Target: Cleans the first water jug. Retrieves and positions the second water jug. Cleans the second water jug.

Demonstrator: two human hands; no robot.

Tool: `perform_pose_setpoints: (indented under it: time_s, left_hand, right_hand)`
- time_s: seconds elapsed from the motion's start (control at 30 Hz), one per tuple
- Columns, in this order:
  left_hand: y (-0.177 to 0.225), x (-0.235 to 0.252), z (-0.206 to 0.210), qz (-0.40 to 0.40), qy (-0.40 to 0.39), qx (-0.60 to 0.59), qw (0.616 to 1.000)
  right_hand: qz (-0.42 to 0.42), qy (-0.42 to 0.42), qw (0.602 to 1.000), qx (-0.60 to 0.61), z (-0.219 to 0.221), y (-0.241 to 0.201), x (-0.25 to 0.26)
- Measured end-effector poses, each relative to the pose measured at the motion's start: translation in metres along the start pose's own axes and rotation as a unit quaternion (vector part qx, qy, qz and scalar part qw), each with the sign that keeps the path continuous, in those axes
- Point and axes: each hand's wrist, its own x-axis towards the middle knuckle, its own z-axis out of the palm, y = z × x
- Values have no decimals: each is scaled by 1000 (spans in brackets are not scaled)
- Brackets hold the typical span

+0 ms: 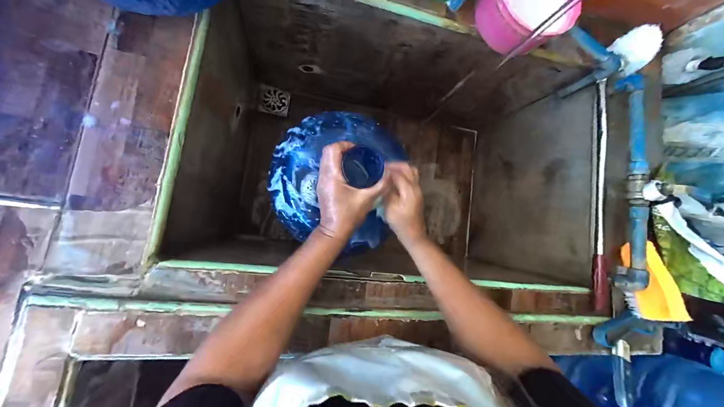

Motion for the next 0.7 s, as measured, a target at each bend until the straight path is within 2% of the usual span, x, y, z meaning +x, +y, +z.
perform_pose_setpoints:
  time_s: [0.07,0.13,0.17,0.2,0.23,0.27,0.33,0.37,0.4,0.43,0.47,0.53,0.57,0.6,0.63,0.67,0.7]
  left_hand:
    - [-9,10,6,25,-13,-38,999]
    - [-10,26,-6,48,-119,-44,991]
    - [-9,34,-17,45,-193,-39,979]
    - [-8,42,-29,31,-255,-30,966]
    - [-6,41,-40,17,-282,-20,959]
    - [-5,32,-44,8,-261,-13,965]
    - [-5,8,-32,-22,-110,-22,993]
    - [-7,-4,-19,-29,-28,-33,999]
    - [-10,-10,-8,-29,17,-49,998]
    - [-12,-8,-2,-18,21,-66,997]
    - [-12,-1,0,-3,-7,-76,997]
    - [-9,11,-11,0,-143,-70,987]
    - [-9,21,-18,0,-219,-66,974]
    - [-11,30,-27,-3,-272,-62,960]
    - [-13,34,-38,-8,-284,-56,957]
    - [-13,28,-45,-17,-250,-52,967]
    - [-14,18,-45,-28,-177,-51,983]
  right_hand:
    - [20,-76,997,-15,5,7,70]
    - [38,-130,991,-11,17,13,128]
    - [40,-124,991,-15,21,16,131]
    - [24,-104,994,-33,18,15,115]
    - [7,-77,996,-45,11,11,80]
    - [2,-46,998,-46,1,9,36]
    - [50,-2,999,-7,-6,7,-23]
    - [81,0,997,11,-5,3,-34]
    - [94,-6,995,15,-5,4,-30]
    - [94,-14,995,16,-6,10,-5]
    - [102,-35,994,22,-7,19,33]
    - [155,-76,984,46,-1,42,101]
    - [175,-81,980,52,3,53,117]
    - [174,-80,981,34,2,56,116]
    - [151,-67,986,14,0,52,96]
    - [142,-50,989,8,-6,44,60]
    - [153,-38,987,16,-9,34,20]
